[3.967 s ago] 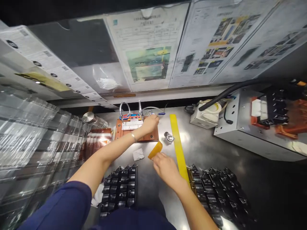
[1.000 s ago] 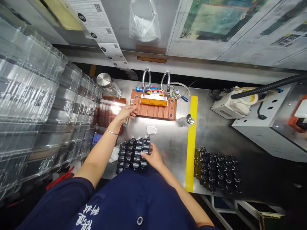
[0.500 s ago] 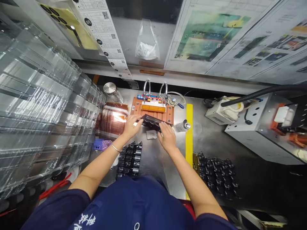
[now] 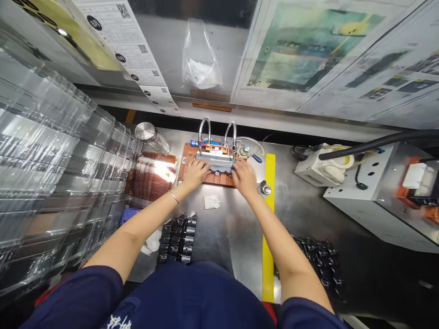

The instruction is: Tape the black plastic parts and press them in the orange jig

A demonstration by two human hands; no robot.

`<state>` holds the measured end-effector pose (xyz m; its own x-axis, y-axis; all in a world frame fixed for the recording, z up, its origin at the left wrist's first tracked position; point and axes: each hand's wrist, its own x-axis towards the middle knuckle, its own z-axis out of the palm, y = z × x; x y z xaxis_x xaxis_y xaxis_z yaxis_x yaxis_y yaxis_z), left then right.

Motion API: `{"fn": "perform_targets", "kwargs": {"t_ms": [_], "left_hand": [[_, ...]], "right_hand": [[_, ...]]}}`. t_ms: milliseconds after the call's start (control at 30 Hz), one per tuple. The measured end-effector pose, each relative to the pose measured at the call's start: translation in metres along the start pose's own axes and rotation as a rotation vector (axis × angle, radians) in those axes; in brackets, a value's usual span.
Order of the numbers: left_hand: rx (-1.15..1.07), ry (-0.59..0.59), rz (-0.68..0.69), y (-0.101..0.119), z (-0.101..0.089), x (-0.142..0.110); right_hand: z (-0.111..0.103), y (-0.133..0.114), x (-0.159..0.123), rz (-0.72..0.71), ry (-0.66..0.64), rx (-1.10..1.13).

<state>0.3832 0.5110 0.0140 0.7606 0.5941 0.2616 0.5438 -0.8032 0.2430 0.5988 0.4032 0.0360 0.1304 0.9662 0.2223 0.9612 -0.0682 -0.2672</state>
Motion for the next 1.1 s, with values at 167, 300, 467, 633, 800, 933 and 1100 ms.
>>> {"fn": "perform_targets", "kwargs": {"t_ms": [167,300,467,633,800,933,1100], "left_hand": [[-0.041,0.009,-0.017,-0.003,0.012,0.005],[-0.087,-0.004,-0.05,-0.001,0.012,0.003],[-0.203,-0.036,-0.131,-0.008,-0.004,0.004],[-0.251,-0.032,-0.641,-0.016,-0.016,0.011],[-0.388,-0.068,-0.723,0.008,-0.024,-0.017],[-0.477,0.117,-0.535,0.034,-0.039,-0.084],[-0.35,0.458,-0.026,0.057,-0.075,-0.15]], "right_hand": [[-0.032,0.035,0.028,0.464,-0.22,-0.356],[-0.046,0.05,0.046,0.502,-0.412,-0.45],[-0.055,0.064,0.061,0.591,-0.275,-0.426],[-0.018,0.018,0.038,0.65,-0.045,0.139],[0.021,-0.048,-0.022,0.586,0.097,0.808],[0.003,-0.067,-0.075,0.523,0.11,0.805],[-0.03,-0.108,-0.112,0.459,-0.104,0.617]]}}
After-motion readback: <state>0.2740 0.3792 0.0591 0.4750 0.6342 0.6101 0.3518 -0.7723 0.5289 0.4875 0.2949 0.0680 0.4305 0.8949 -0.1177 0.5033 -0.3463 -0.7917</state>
